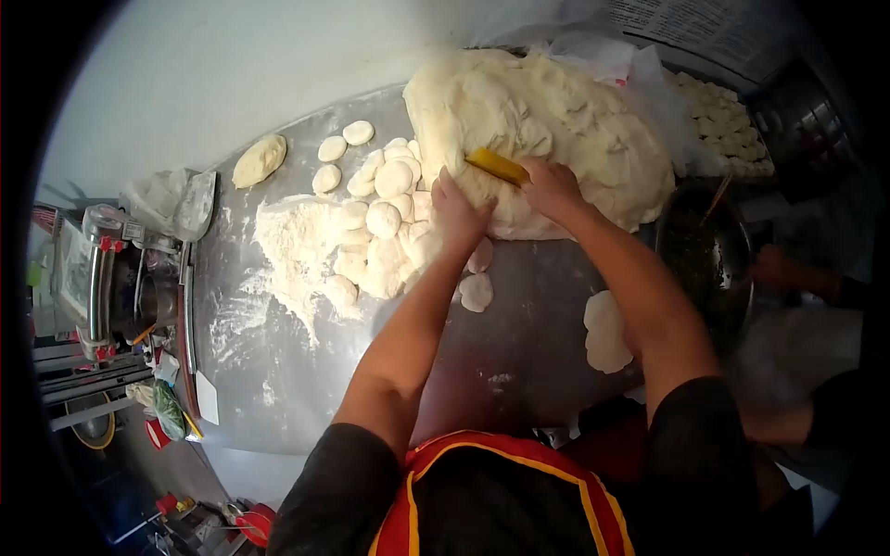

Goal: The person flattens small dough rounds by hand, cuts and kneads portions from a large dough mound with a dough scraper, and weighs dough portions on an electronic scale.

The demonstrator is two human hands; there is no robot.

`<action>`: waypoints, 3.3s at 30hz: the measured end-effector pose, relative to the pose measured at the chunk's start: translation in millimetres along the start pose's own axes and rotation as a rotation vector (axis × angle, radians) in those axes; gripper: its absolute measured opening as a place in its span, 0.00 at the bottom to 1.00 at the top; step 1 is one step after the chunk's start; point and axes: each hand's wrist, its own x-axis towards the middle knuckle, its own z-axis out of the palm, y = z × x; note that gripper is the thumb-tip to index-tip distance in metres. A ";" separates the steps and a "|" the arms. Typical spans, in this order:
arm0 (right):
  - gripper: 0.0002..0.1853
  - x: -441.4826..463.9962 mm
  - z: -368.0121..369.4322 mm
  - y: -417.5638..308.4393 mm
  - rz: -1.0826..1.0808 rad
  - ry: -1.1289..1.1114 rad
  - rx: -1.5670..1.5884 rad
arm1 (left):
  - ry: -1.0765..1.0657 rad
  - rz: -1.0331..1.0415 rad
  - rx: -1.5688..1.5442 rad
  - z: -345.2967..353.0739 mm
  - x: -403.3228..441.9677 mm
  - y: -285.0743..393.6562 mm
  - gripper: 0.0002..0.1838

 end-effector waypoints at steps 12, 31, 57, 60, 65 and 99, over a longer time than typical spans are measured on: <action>0.21 -79.0 -115.3 45.8 0.052 -0.077 -0.260 | -0.374 0.631 0.615 54.4 -26.1 39.9 0.23; 0.09 -94.2 -14.9 51.0 0.173 -0.095 -0.259 | -0.118 0.820 0.705 62.7 -40.7 26.1 0.22; 0.35 -108.0 102.2 27.7 0.533 0.099 1.380 | -0.379 0.321 0.109 -16.8 -8.7 57.9 0.17; 0.29 -117.5 52.0 14.1 0.421 0.063 1.287 | -0.354 0.066 -0.300 -35.7 0.7 60.3 0.15; 0.27 -140.7 -16.3 -41.2 0.309 -0.062 0.415 | -0.230 -0.358 -0.932 -107.4 -15.1 54.5 0.20; 0.37 29.5 -77.1 -80.8 -0.243 -0.102 0.065 | -0.331 -0.274 0.249 -43.6 26.1 49.9 0.59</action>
